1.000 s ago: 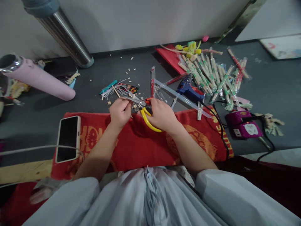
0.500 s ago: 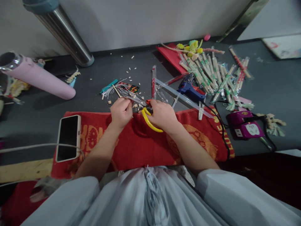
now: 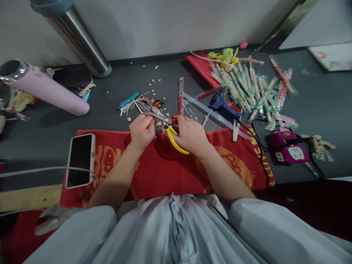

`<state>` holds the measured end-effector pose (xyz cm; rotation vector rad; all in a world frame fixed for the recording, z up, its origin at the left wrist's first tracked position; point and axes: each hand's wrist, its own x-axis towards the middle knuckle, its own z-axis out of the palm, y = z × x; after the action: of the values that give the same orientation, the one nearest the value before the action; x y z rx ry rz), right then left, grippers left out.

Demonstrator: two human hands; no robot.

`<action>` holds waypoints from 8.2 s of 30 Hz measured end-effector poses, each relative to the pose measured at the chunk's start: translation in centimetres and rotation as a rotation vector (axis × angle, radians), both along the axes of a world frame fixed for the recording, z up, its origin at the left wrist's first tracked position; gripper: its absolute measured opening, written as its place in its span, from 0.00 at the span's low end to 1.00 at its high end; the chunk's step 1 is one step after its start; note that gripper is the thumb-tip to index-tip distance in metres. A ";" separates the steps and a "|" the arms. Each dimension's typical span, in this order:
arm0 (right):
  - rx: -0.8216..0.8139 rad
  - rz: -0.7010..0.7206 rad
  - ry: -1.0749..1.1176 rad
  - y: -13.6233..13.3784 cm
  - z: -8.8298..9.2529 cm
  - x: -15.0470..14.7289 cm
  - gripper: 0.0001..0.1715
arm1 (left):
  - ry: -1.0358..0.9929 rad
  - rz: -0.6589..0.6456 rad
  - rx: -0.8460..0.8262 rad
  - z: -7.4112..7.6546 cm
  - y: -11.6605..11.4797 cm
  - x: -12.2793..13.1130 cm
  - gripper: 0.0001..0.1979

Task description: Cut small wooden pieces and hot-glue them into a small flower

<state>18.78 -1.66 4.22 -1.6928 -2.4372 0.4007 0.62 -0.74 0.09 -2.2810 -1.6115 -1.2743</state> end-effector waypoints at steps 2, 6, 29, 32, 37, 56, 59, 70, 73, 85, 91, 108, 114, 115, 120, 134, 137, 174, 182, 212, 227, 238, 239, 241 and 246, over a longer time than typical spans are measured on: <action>0.030 0.017 0.035 0.0 -0.2 0.2 0.41 | -0.009 -0.012 0.036 -0.1 0.0 -0.1 0.13; 0.069 0.038 0.075 0.1 -0.3 0.5 0.45 | -0.035 -0.069 0.042 0.0 0.1 -0.1 0.11; -0.043 0.006 -0.010 0.1 0.4 0.2 0.38 | -0.011 -0.105 0.045 0.3 0.3 -0.3 0.12; -0.058 -0.001 -0.029 0.1 0.6 0.1 0.38 | -0.014 -0.100 0.031 0.2 0.3 -0.3 0.12; -0.077 -0.020 -0.060 0.1 0.6 -0.1 0.39 | -0.031 -0.079 -0.045 0.3 0.2 -0.1 0.15; 0.025 0.101 0.061 0.1 0.3 0.8 0.44 | -0.197 -0.178 -0.168 0.8 0.2 -0.5 0.14; 0.009 0.090 0.045 0.1 0.4 0.7 0.41 | -0.172 -0.171 -0.136 0.9 0.2 -0.5 0.14; -0.034 0.047 0.029 0.0 0.6 0.3 0.28 | -0.124 -0.203 -0.030 1.1 0.2 -0.5 0.12; -0.043 0.027 0.005 -0.1 0.8 0.3 0.27 | -0.110 -0.186 -0.058 1.1 0.2 -0.5 0.13; -0.047 -0.007 -0.024 -0.2 0.7 -0.1 0.34 | -0.073 -0.104 -0.054 0.6 0.3 -0.2 0.16; -0.018 -0.032 0.026 -0.1 0.3 0.0 0.39 | -0.062 -0.039 0.053 0.0 0.3 0.0 0.12; 0.093 0.035 0.082 0.0 -0.3 0.5 0.44 | -0.114 -0.136 -0.099 0.7 0.1 -0.5 0.14; 0.133 0.028 0.101 0.1 -0.5 0.4 0.44 | -0.155 -0.132 -0.122 0.8 -0.1 -0.5 0.12; 0.143 0.028 0.121 0.2 -0.7 0.4 0.44 | -0.172 -0.131 -0.118 0.8 -0.1 -0.4 0.12; 0.193 -0.017 0.281 0.6 -1.6 0.2 0.39 | -0.330 -0.089 -0.175 0.7 0.0 0.3 0.14; 0.168 -0.284 0.367 1.4 -2.4 0.4 0.29 | -0.384 -0.318 -0.737 1.8 -0.9 2.8 0.25; 0.161 -0.272 0.329 1.4 -2.8 0.2 0.27 | -0.507 -0.326 -0.868 1.8 -1.1 3.0 0.24; 0.122 0.101 0.168 -0.1 -1.3 0.4 0.27 | -0.051 -0.007 -0.097 0.7 0.2 -0.4 0.10; 0.070 0.129 0.139 -0.1 -0.8 0.7 0.28 | -0.097 -0.010 -0.073 0.7 0.2 -0.2 0.11; 0.046 0.069 0.107 -0.3 -0.3 0.5 0.25 | -0.022 -0.041 -0.112 0.2 0.4 -0.9 0.11; 0.084 0.104 0.181 -0.3 -0.6 0.8 0.39 | -0.246 -0.117 -0.247 0.8 0.0 0.0 0.13; 0.025 0.126 0.157 -0.2 -0.4 1.0 0.40 | -0.166 -0.148 -0.178 1.0 0.3 -0.1 0.11; 0.019 0.128 0.154 -0.2 -0.4 1.0 0.40 | -0.155 -0.147 -0.173 1.0 0.4 -0.1 0.11; 0.007 0.130 0.147 -0.2 -0.3 1.0 0.40 | -0.135 -0.140 -0.176 0.9 0.4 -0.1 0.11; -0.037 0.141 0.131 -0.2 -0.1 1.1 0.41 | -0.100 -0.127 -0.159 0.8 0.4 -0.3 0.11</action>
<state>19.84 -1.84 4.07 -1.4620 -2.4742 0.5591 0.36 -0.34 0.87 -2.4871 -1.6813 -1.3535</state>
